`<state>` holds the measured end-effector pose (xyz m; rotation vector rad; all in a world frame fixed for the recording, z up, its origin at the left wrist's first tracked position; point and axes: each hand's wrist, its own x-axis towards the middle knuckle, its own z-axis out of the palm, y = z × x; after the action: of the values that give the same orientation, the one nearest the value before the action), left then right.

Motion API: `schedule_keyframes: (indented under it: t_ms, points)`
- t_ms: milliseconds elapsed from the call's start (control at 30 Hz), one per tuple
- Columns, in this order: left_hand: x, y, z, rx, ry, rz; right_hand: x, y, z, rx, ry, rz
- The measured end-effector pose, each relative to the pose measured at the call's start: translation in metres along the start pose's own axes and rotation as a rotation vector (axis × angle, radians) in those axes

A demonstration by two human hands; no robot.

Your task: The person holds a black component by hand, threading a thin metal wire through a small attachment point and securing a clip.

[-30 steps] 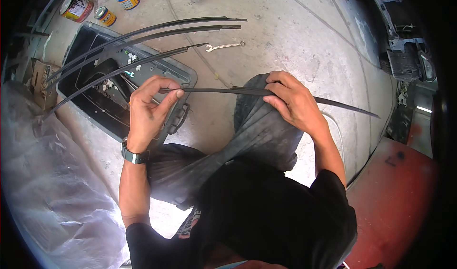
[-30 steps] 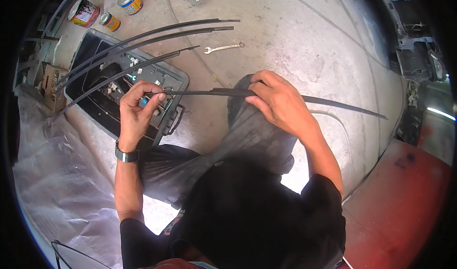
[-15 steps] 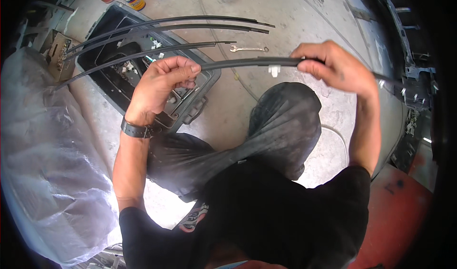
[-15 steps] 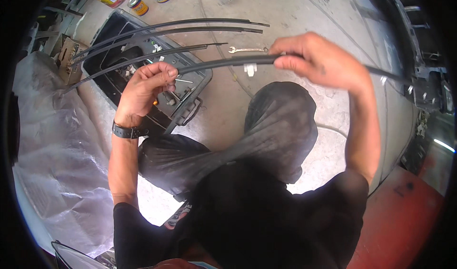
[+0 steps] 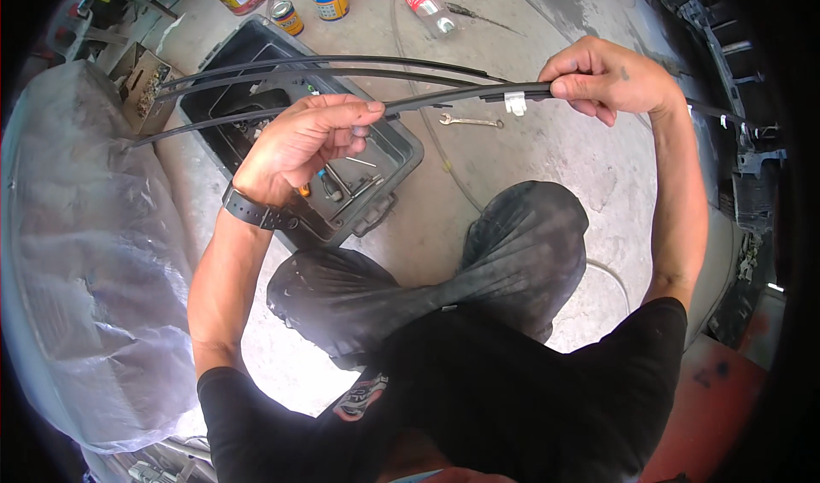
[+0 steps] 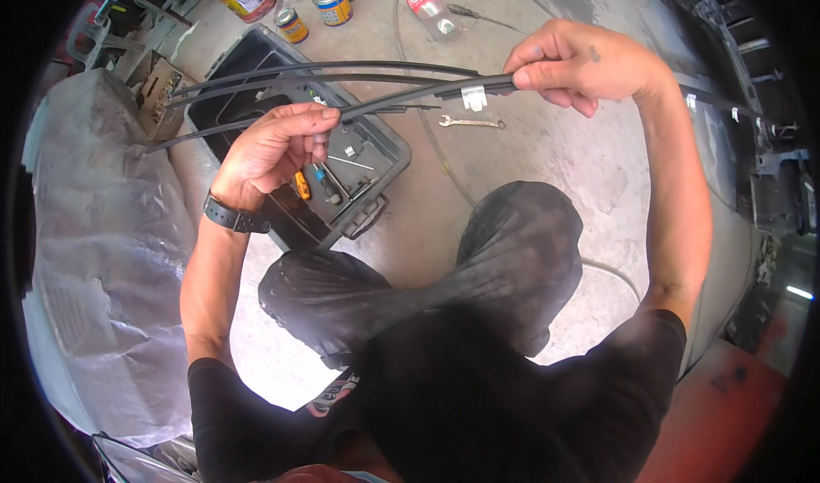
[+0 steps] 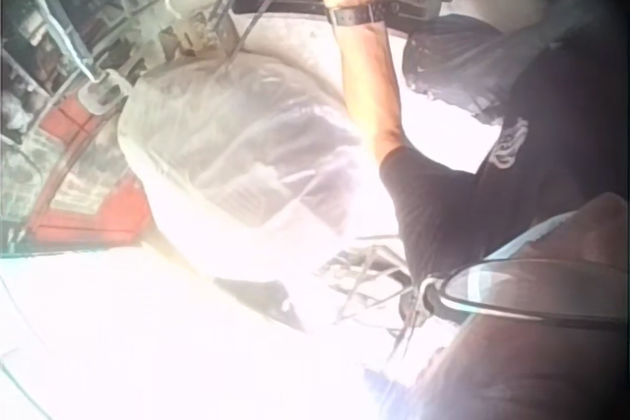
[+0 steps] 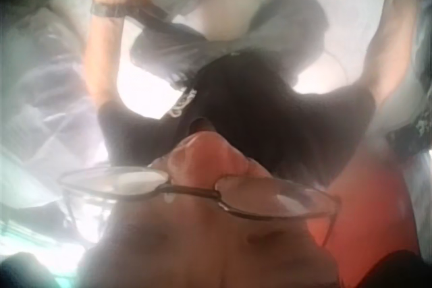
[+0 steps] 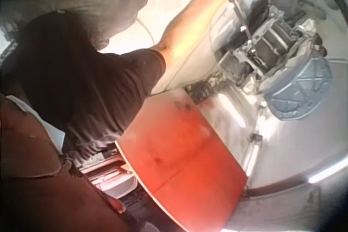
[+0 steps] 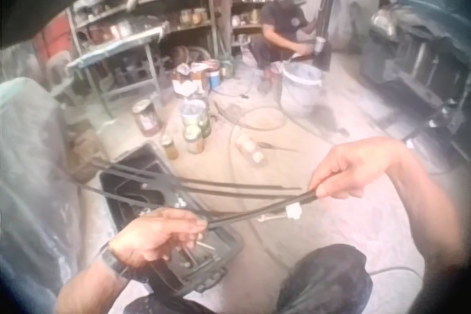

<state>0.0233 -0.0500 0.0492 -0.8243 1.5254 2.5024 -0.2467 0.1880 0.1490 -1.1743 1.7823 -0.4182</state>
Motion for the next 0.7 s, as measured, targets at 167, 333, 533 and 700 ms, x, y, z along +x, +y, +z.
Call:
schedule_keyframes:
  t_ms: [167, 333, 533, 700]
  points:
    - [-0.005, 0.007, -0.003, -0.007, -0.012, 0.019, 0.000, -0.005, -0.006, 0.002, -0.008, -0.022]
    - [-0.008, 0.010, -0.001, 0.015, 0.009, 0.023, -0.002, -0.010, -0.006, -0.024, -0.003, -0.018]
    - [-0.008, 0.007, -0.004, 0.016, 0.033, 0.018, -0.002, -0.008, 0.005, 0.034, 0.000, 0.004]
    - [-0.001, 0.001, -0.013, 0.030, -0.032, -0.020, 0.002, 0.003, 0.013, 0.119, -0.076, 0.047]
